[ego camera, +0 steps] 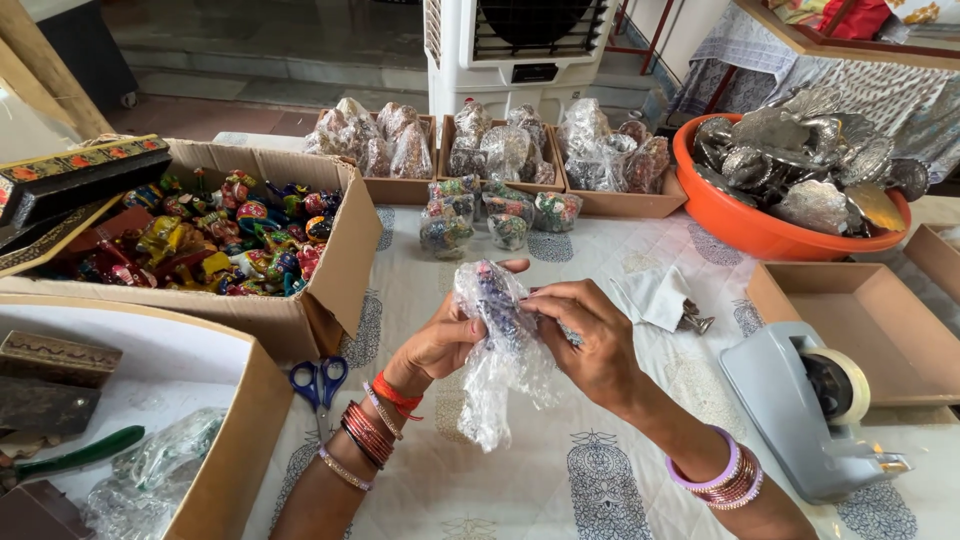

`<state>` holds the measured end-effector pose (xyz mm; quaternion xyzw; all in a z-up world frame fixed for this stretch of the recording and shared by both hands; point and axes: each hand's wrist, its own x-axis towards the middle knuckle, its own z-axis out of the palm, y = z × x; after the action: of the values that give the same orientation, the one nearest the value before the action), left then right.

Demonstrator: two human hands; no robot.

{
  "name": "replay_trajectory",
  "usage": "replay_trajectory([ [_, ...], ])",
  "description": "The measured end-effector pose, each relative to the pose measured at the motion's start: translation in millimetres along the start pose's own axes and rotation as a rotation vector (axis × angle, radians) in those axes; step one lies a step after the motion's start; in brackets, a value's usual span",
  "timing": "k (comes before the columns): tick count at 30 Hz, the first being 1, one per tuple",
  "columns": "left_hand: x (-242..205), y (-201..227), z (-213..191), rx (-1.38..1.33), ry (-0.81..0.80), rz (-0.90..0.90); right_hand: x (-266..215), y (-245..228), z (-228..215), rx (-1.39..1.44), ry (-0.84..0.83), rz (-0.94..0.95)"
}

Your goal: Packaging small colorful elephant and human figurines into bubble wrap and boxes.

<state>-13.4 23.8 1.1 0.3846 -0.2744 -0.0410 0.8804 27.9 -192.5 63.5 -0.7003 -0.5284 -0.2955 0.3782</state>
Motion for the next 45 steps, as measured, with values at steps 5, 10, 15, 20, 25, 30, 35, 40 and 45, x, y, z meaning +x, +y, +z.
replay_trajectory([
  [5,4.1,4.2,8.6,-0.084,-0.05,0.0,-9.6,-4.0,3.3,0.079,-0.033,-0.047],
  [10,5.3,-1.6,-1.9,-0.102,-0.081,0.021,-14.2,-15.5,-0.8,0.045,-0.094,-0.132],
  [15,4.5,-24.6,-31.4,-0.091,0.04,0.057,-31.7,4.8,-5.4,0.042,-0.053,-0.114],
  [20,12.2,-28.5,-29.2,-0.221,0.19,0.039,-29.8,11.7,1.4,0.052,-0.01,-0.094],
  [25,15.7,-35.7,-23.1,-0.207,0.331,0.084,-14.6,1.0,19.0,-0.042,-0.092,-0.05],
  [30,10.6,-72.3,-49.7,-0.291,0.3,0.111,-17.9,16.8,43.0,0.01,0.043,0.085],
  [35,16.8,-49.8,-10.6,-0.297,0.394,0.15,-14.1,16.5,40.5,0.039,0.101,-0.023],
  [40,17.4,-40.7,-1.7,-0.21,0.401,0.119,-21.6,40.6,34.8,0.319,0.034,0.13],
  [45,16.8,-40.5,-1.2,-0.125,0.406,0.06,-21.5,57.4,25.8,0.777,-0.087,0.566],
])
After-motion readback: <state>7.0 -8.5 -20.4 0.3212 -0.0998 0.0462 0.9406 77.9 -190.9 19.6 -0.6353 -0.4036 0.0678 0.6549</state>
